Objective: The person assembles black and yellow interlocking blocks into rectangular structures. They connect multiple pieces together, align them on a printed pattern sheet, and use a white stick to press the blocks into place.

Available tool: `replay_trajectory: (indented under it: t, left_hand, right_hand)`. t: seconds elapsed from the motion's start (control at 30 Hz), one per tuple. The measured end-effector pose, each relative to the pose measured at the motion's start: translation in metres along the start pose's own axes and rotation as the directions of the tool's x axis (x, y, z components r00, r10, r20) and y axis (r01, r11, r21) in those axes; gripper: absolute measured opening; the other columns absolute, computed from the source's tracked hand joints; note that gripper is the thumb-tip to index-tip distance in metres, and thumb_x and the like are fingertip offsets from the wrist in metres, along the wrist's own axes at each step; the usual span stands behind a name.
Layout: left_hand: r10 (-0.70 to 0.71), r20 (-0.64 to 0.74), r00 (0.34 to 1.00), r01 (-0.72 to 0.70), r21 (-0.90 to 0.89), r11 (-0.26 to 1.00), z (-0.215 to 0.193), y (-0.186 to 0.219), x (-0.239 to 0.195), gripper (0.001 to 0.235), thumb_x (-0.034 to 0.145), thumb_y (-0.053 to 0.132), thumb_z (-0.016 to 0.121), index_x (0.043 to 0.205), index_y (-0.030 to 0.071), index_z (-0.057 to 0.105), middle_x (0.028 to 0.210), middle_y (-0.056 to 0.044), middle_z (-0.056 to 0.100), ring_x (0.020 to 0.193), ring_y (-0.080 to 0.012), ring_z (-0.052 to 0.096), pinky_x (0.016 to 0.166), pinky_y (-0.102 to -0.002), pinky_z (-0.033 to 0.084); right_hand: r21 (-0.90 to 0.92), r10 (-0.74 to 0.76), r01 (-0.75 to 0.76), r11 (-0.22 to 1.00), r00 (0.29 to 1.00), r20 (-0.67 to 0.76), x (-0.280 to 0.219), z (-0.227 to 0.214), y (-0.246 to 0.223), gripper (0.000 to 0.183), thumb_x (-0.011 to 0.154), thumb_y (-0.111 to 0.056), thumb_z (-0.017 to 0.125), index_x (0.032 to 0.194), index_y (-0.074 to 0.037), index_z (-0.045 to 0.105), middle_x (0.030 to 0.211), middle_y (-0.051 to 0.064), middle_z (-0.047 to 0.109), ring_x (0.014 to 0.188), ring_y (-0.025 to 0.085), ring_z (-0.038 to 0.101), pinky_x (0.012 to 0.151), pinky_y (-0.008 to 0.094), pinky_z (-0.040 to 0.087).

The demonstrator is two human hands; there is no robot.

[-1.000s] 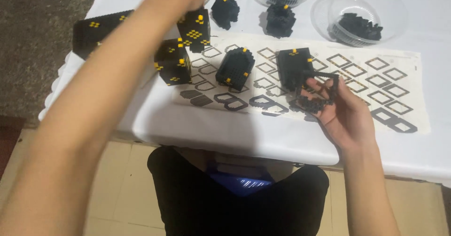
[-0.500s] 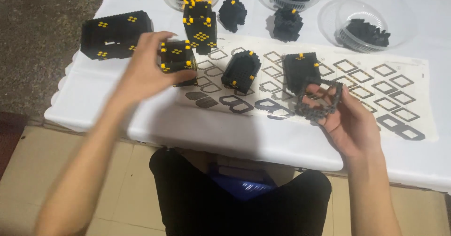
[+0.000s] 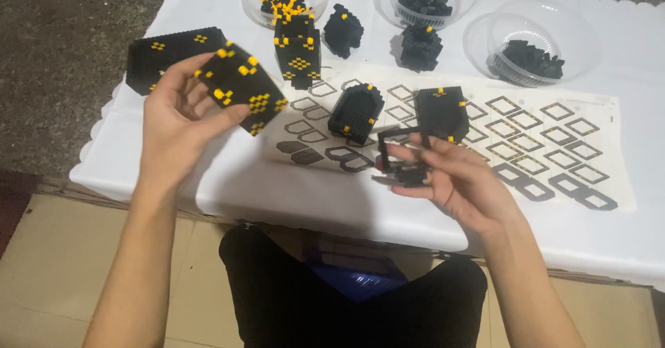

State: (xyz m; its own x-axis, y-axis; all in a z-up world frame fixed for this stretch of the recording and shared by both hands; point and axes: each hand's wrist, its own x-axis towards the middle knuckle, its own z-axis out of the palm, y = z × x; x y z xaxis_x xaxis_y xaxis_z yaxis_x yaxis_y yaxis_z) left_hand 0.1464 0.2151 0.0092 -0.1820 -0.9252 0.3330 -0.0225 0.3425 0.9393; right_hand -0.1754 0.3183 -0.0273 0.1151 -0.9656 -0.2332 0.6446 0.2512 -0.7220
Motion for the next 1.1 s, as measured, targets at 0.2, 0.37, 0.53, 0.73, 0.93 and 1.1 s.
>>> replay_trajectory:
  t: [0.2,0.37,0.53,0.73,0.93,1.1]
  left_hand:
    - [-0.153,0.218,0.964,0.155,0.005,0.988,0.038,0.039,0.014,0.065,0.069,0.007,0.072,0.128,0.012,0.047,0.127,-0.015,0.057,0.119,-0.0267,0.058,0.100,-0.039,0.054]
    - [0.037,0.539,0.841,0.108,-0.236,0.966,0.077,0.028,0.022,0.056,0.083,0.000,0.063,0.132,0.010,0.038,0.135,-0.019,0.051,0.117,-0.0337,0.059,0.093,-0.047,0.060]
    - [0.049,0.688,0.724,0.079,-0.154,0.985,0.124,0.041,0.029,0.055,0.085,0.013,0.066,0.133,0.012,0.039,0.125,-0.012,0.060,0.116,-0.0229,0.062,0.093,-0.031,0.057]
    - [0.007,0.747,0.665,0.188,-0.176,0.966,0.157,0.048,0.040,0.052,0.079,0.018,0.068,0.125,0.013,0.045,0.125,-0.012,0.055,0.107,-0.0203,0.064,0.086,-0.027,0.059]
    - [0.038,0.756,0.654,0.120,-0.153,0.981,0.167,0.056,0.038,0.055,0.077,0.026,0.069,0.125,0.014,0.045,0.128,-0.009,0.053,0.107,-0.0209,0.065,0.086,-0.028,0.061]
    - [0.041,0.737,0.675,0.108,-0.154,0.982,0.170,0.059,0.042,0.053,0.077,0.022,0.069,0.125,0.015,0.047,0.123,-0.007,0.059,0.107,-0.0170,0.064,0.085,-0.025,0.058]
  right_hand:
    - [-0.069,0.048,-0.054,0.996,0.995,-0.085,0.002,0.022,0.005,0.007,0.081,0.008,0.058,0.082,0.014,0.060,0.110,0.008,0.044,0.119,0.029,0.058,0.078,0.058,0.059]
    - [-0.102,0.084,-0.101,0.990,0.985,-0.152,-0.005,0.036,-0.003,0.023,0.082,0.005,0.052,0.104,0.010,0.051,0.117,0.015,0.049,0.117,0.025,0.057,0.082,0.053,0.055]
    - [-0.044,0.017,-0.021,0.999,0.995,-0.103,-0.016,0.025,-0.014,0.031,0.081,0.008,0.058,0.109,-0.006,0.054,0.080,0.000,0.056,0.069,0.006,0.058,0.092,0.055,0.053]
    - [-0.065,0.048,-0.071,0.995,0.950,-0.308,-0.037,0.034,-0.036,0.056,0.075,0.008,0.039,0.130,0.012,0.042,0.128,0.029,0.052,0.116,0.048,0.051,0.100,0.046,0.042]
    - [-0.043,-0.067,0.059,0.997,0.974,-0.215,-0.043,0.016,-0.036,0.052,0.074,0.010,0.044,0.126,0.015,0.044,0.121,0.030,0.054,0.116,0.057,0.052,0.099,0.048,0.045]
    - [-0.086,-0.118,0.102,0.991,0.972,-0.203,-0.046,0.009,-0.036,0.056,0.074,0.014,0.044,0.130,0.008,0.044,0.118,0.026,0.057,0.108,0.039,0.057,0.098,0.051,0.046]
